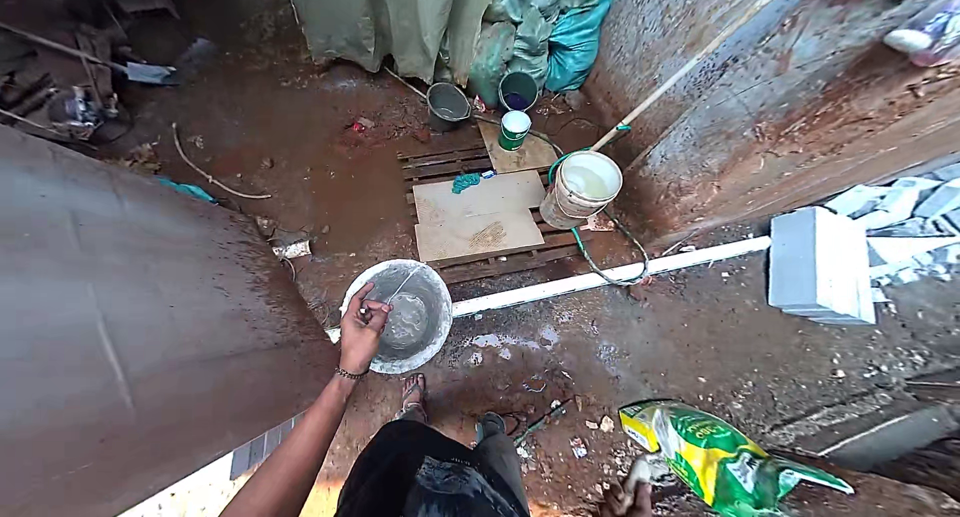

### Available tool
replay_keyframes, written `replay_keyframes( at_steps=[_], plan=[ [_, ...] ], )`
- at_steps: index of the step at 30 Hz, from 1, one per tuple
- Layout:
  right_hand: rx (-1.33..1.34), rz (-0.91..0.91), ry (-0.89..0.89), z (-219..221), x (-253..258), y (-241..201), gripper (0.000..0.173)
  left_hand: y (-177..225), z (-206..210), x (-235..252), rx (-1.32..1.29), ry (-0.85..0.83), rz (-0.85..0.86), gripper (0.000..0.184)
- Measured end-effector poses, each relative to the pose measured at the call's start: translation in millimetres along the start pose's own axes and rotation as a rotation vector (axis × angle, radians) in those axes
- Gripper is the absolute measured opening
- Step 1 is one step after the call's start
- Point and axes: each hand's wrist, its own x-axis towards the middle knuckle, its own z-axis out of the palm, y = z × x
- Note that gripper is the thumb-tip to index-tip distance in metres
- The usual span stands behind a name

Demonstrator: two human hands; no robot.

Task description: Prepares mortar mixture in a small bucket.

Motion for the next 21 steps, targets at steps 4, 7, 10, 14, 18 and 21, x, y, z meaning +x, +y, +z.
replay_keyframes(
  at_steps=[4,7,10,14,18,21],
  plan=[
    [0.129,-0.042,-0.068,81,-1,-8,0.069,19,-14,11,-0.044,-0.060,0.066,0.060],
    [0.251,-0.138,-0.202,116,-10,-13,0.031,34,-21,11,-0.046,-0.084,0.095,0.061],
    [-0.005,-0.211,-0.325,141,-13,-31,0.041,48,-22,4,-0.077,-0.079,0.094,0.063],
    [-0.802,-0.394,-0.367,176,-9,-58,0.046,57,-13,1,-0.085,-0.014,0.056,0.063],
    [-1.293,-0.547,-0.597,209,-19,-74,0.057,60,7,6,-0.010,0.085,0.047,0.057],
    [-1.650,-0.558,-0.578,237,-52,-75,0.063,60,22,5,-0.035,0.140,0.033,0.050]
  ],
)
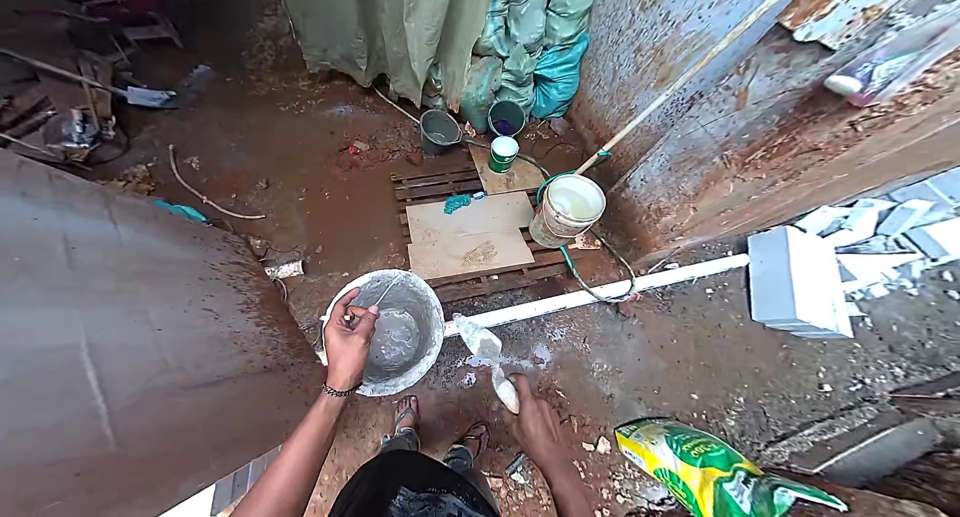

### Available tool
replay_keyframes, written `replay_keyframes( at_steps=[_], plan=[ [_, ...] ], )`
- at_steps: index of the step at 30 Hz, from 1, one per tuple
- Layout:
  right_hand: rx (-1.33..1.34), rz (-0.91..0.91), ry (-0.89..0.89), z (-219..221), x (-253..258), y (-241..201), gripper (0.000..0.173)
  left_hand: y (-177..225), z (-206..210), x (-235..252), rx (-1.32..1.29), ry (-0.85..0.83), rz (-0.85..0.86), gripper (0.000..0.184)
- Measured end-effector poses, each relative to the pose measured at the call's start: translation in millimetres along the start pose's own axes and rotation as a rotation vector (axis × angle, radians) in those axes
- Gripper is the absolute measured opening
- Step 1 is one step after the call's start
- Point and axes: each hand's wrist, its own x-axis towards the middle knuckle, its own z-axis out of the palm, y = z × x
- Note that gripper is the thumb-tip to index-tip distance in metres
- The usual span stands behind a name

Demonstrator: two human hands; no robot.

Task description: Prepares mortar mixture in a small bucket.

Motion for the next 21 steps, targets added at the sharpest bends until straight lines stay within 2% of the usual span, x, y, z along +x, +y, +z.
replay_keyframes(
  at_steps=[3,7,9,11,15,18,21],
  plan=[
    [-0.176,-0.156,0.163,33,-6,-11,0.055,1,12,-7,-0.015,0.015,-0.039,0.042],
    [-0.389,-0.425,0.210,67,-8,-4,0.035,7,18,-15,-0.040,0.016,-0.103,0.021],
    [-0.486,-0.396,0.093,68,-5,-7,0.034,14,15,-18,-0.023,-0.005,-0.138,0.010],
    [-0.498,-0.273,-0.039,61,4,-13,0.038,22,7,-19,-0.008,-0.034,-0.176,0.009],
    [-0.398,0.010,-0.037,51,33,-16,0.043,35,-7,-15,0.003,-0.064,-0.210,0.009],
    [-0.406,-0.067,-0.033,55,31,-12,0.042,27,-14,-6,0.011,-0.010,-0.153,0.008],
    [-0.434,-0.317,-0.033,69,15,-12,0.036,26,-26,5,0.006,0.016,-0.122,0.008]
  ],
)
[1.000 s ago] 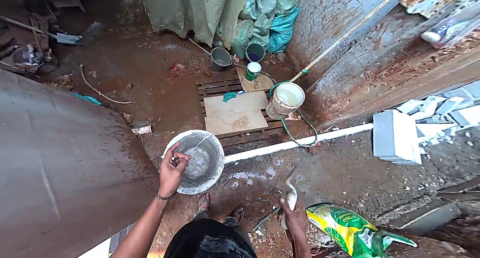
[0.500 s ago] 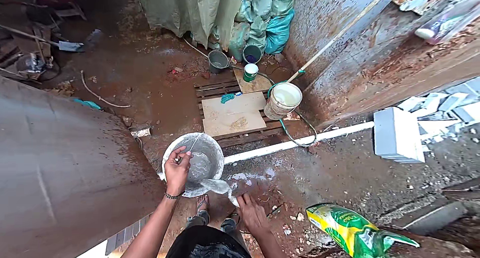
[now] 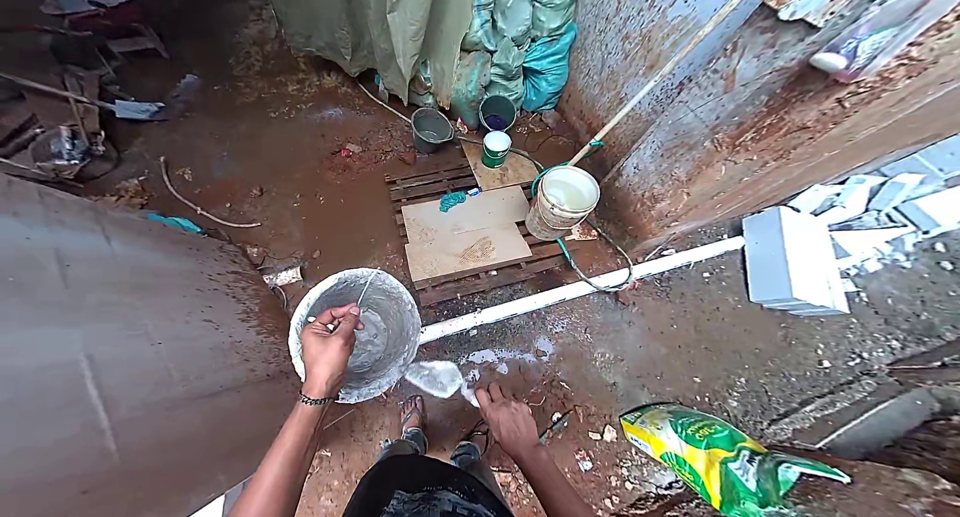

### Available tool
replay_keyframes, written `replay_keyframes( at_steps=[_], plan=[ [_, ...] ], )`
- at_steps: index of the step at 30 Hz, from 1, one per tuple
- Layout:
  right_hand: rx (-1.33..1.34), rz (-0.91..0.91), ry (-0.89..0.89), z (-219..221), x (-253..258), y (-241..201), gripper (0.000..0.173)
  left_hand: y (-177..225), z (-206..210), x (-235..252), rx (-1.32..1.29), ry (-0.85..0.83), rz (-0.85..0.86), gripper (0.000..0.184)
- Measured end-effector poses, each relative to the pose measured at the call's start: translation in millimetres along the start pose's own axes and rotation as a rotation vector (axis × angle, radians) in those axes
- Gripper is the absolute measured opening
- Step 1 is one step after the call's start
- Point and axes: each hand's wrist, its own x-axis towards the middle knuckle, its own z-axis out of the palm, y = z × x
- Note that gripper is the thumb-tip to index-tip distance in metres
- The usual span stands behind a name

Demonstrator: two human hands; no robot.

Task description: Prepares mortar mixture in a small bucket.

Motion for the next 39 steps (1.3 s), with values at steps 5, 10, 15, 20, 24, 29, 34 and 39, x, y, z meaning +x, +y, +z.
replay_keyframes(
  at_steps=[5,10,15,20,24,29,34,39],
  plan=[
    [-0.120,-0.173,0.009,-9,22,-4,0.051,20,-19,6,0.023,-0.081,-0.012,0.009],
    [-0.188,-0.177,0.109,-22,20,13,0.044,24,-26,14,-0.007,-0.060,0.060,0.008],
    [-0.022,0.020,0.585,10,-25,37,0.043,30,-11,10,-0.036,-0.074,0.067,0.007],
    [-0.244,-0.184,0.512,-20,-12,19,0.038,35,1,2,0.027,-0.184,0.070,0.004],
    [-0.113,-0.010,0.167,-68,30,34,0.042,59,-12,-3,0.080,-0.379,0.026,0.004],
    [-0.097,0.039,0.317,-83,47,36,0.044,67,-25,10,0.084,-0.307,0.100,0.004],
    [-0.275,-0.291,0.441,-75,42,26,0.041,72,-33,9,0.134,-0.347,0.098,0.003],
    [-0.020,0.209,0.222,-116,66,14,0.045,64,-31,5,0.052,-0.275,0.024,0.005]
  ],
)
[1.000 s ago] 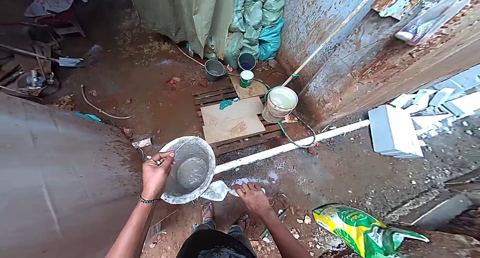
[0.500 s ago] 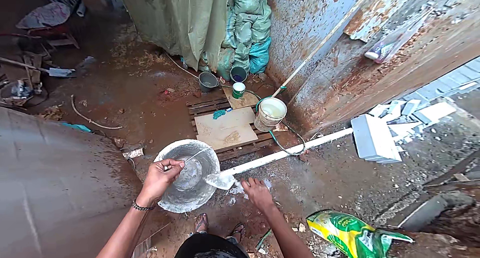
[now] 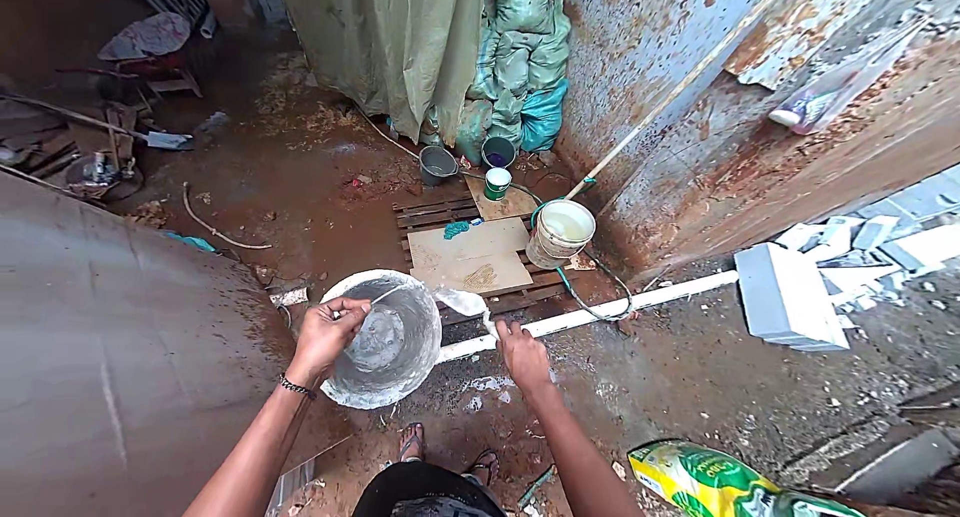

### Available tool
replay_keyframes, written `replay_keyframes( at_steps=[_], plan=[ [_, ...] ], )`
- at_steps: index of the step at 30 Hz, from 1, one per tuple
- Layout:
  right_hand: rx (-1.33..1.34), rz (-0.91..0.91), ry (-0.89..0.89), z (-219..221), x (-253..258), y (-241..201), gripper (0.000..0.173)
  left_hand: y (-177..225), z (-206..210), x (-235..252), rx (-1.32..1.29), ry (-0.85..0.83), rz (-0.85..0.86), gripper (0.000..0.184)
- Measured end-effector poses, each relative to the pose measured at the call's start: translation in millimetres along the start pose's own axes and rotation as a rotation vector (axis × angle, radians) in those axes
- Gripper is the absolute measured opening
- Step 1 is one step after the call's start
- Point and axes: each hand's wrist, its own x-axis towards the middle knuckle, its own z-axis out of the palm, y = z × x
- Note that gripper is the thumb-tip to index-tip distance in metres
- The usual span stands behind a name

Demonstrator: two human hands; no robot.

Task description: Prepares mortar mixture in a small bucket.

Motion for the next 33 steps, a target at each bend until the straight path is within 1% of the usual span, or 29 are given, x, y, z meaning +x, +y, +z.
replay_keyframes(
  at_steps=[2,4,5,7,9,10,13,15,17,20,22,23,25,26,27,29,30,33],
  plan=[
    [0.143,0.031,0.012,6,-11,3,0.051,0,0,9,-0.074,0.126,-0.020,0.007],
    [0.381,-0.021,-0.012,14,-34,1,0.055,0,-1,12,-0.123,0.205,-0.022,0.006],
    [0.532,-0.058,-0.024,18,-46,-2,0.054,-1,1,13,-0.146,0.236,-0.014,0.006],
    [0.795,-0.089,-0.108,22,-66,-13,0.053,-4,5,14,-0.208,0.297,-0.003,0.006],
    [0.938,-0.075,-0.214,19,-75,-29,0.053,-6,13,16,-0.226,0.334,-0.003,0.007],
    [0.950,-0.064,-0.244,14,-76,-38,0.052,-8,19,17,-0.225,0.339,0.004,0.007],
    [0.776,0.037,-0.354,-9,-74,-56,0.052,-15,43,16,-0.248,0.353,0.016,0.006],
    [0.728,0.104,-0.404,-13,-75,-60,0.052,-16,60,17,-0.312,0.378,0.011,0.007],
    [0.759,0.102,-0.455,-6,-82,-64,0.051,-16,79,21,-0.366,0.399,0.016,0.008],
    [0.856,0.025,-0.596,4,-94,-76,0.049,-28,94,30,-0.369,0.415,0.061,0.008],
    [0.944,-0.014,-0.644,10,-90,-74,0.047,-33,89,38,-0.349,0.428,0.101,0.007],
    [0.989,-0.004,-0.636,11,-85,-71,0.045,-33,83,41,-0.351,0.441,0.105,0.006],
    [1.049,0.058,-0.555,12,-75,-70,0.045,-29,71,47,-0.374,0.466,0.092,0.005],
    [1.059,0.076,-0.528,13,-73,-74,0.045,-28,68,48,-0.395,0.479,0.090,0.005],
    [1.056,0.062,-0.541,12,-73,-79,0.045,-30,68,50,-0.416,0.492,0.097,0.006],
    [1.043,-0.017,-0.654,10,-76,-91,0.045,-35,69,55,-0.437,0.506,0.116,0.007],
    [1.042,-0.032,-0.674,12,-77,-96,0.044,-37,68,57,-0.437,0.514,0.123,0.007],
    [1.051,0.008,-0.607,19,-71,-102,0.048,-40,62,64,-0.438,0.532,0.128,0.008]
  ],
)
